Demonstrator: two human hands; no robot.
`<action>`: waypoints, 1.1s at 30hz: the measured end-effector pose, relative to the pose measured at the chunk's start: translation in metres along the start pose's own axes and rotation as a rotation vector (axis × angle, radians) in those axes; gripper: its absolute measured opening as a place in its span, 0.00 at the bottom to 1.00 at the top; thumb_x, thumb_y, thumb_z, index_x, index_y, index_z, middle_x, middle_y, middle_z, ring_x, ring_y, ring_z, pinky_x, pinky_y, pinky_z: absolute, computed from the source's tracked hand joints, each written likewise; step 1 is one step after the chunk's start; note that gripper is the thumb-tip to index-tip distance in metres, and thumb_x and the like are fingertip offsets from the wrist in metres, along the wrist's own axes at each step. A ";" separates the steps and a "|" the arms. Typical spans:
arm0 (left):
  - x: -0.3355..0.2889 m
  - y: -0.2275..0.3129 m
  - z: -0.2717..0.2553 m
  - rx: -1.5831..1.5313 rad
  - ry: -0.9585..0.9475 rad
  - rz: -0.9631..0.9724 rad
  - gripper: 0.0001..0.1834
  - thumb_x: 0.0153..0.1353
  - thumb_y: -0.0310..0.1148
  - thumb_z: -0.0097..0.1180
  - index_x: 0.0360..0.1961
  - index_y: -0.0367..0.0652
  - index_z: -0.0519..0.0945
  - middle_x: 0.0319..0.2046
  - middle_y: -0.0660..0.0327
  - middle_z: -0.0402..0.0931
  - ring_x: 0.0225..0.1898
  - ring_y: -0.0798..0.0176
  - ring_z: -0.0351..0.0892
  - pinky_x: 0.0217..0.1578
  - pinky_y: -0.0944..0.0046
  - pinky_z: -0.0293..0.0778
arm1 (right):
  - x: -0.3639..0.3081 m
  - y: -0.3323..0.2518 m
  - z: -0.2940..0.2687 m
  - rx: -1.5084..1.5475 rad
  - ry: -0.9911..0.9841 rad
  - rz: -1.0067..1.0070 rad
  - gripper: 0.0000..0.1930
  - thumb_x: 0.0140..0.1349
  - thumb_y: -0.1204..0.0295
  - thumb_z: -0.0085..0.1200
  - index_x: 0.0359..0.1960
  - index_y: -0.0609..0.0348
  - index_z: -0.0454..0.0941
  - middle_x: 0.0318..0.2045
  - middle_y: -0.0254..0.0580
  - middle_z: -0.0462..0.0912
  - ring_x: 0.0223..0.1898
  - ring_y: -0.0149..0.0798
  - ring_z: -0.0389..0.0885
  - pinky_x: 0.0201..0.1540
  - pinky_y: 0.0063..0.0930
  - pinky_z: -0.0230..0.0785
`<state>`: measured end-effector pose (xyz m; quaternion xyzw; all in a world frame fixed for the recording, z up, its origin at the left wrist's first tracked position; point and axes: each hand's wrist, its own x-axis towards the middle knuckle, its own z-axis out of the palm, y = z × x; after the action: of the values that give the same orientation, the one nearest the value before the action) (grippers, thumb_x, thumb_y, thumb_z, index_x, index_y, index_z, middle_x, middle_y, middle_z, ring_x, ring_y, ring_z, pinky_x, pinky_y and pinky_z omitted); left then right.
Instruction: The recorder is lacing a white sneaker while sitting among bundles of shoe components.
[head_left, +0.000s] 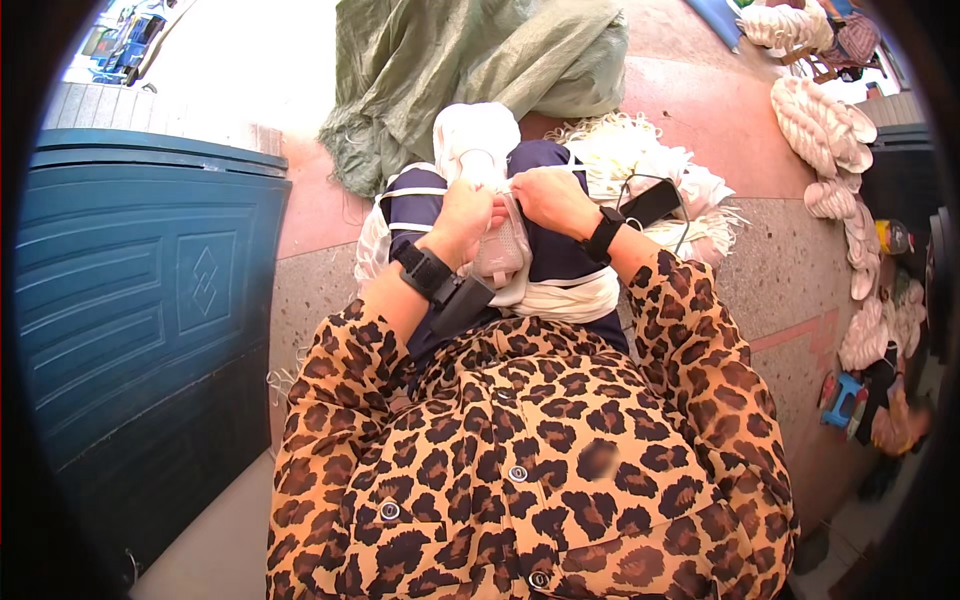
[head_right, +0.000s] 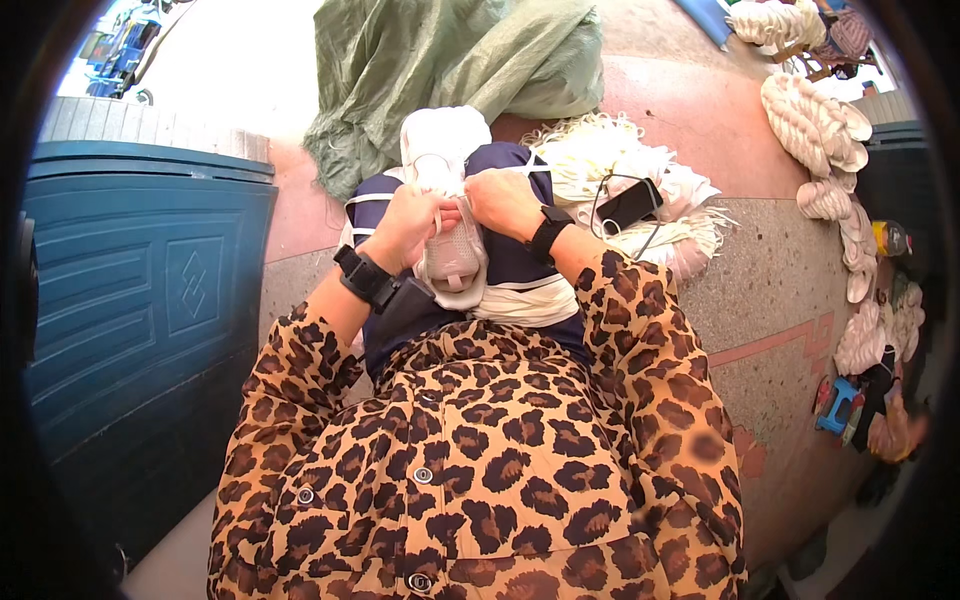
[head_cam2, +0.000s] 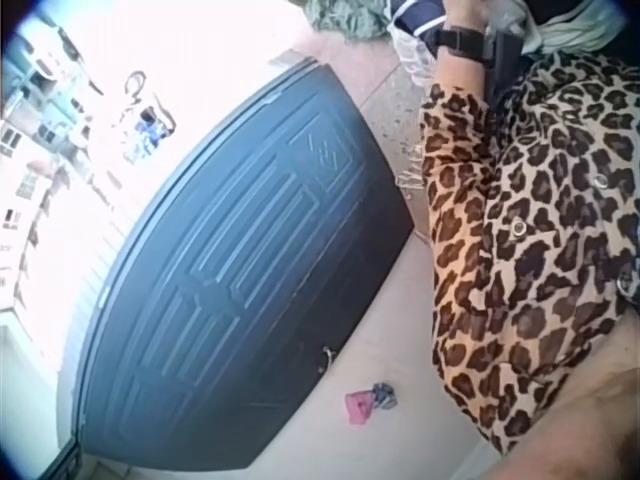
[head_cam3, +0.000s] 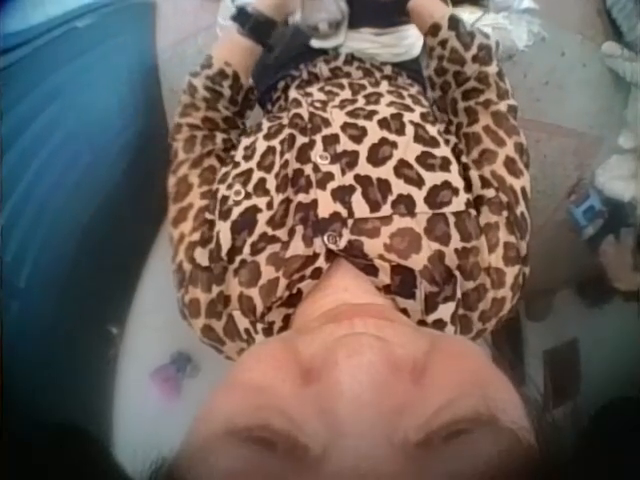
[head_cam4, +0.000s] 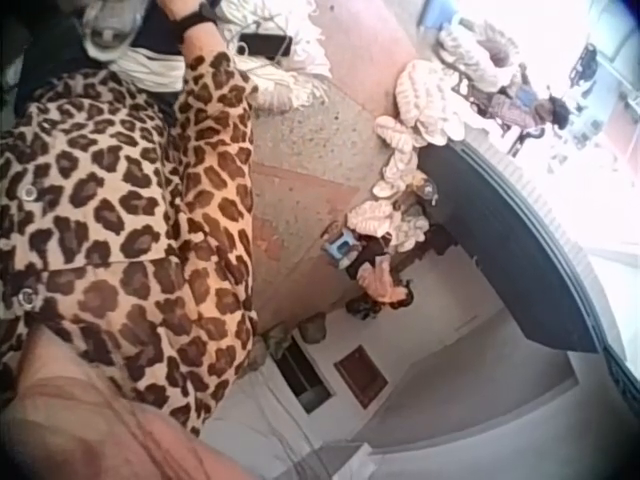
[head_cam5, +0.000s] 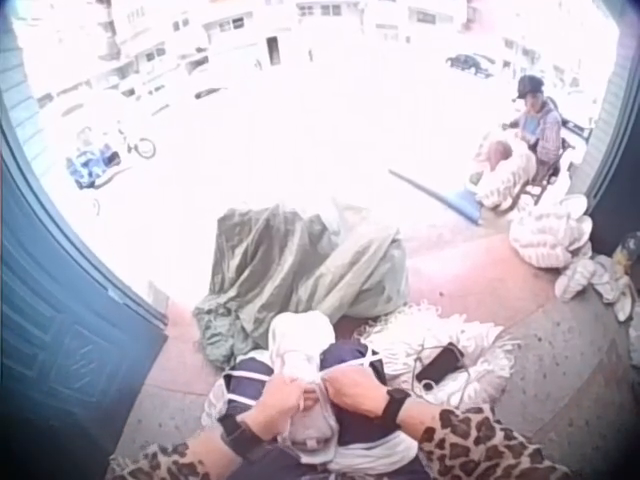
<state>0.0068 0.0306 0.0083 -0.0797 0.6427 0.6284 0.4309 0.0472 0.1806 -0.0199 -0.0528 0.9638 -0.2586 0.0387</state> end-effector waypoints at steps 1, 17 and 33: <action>-0.002 -0.001 0.003 -0.018 0.038 0.066 0.11 0.61 0.28 0.39 0.39 0.28 0.67 0.31 0.52 0.73 0.29 0.63 0.75 0.32 0.68 0.74 | 0.003 -0.001 -0.002 -0.038 -0.082 0.015 0.08 0.51 0.71 0.44 0.23 0.60 0.74 0.21 0.52 0.75 0.27 0.51 0.75 0.30 0.41 0.66; -0.005 -0.002 -0.015 0.972 0.251 0.550 0.11 0.53 0.33 0.49 0.35 0.42 0.78 0.23 0.53 0.76 0.25 0.57 0.78 0.26 0.61 0.72 | -0.005 -0.003 0.005 -0.075 0.037 -0.191 0.10 0.51 0.65 0.49 0.24 0.59 0.76 0.26 0.46 0.77 0.32 0.48 0.75 0.37 0.38 0.68; 0.004 -0.031 0.007 1.422 0.418 0.787 0.10 0.54 0.34 0.45 0.23 0.40 0.74 0.23 0.51 0.74 0.26 0.50 0.76 0.25 0.55 0.72 | -0.010 0.000 0.000 0.141 0.019 -0.232 0.07 0.49 0.72 0.48 0.28 0.61 0.75 0.28 0.45 0.73 0.35 0.48 0.72 0.39 0.37 0.64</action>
<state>0.0271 0.0322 -0.0162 0.3263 0.9333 0.1502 -0.0002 0.0568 0.1820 -0.0192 -0.1587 0.9310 -0.3288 0.0032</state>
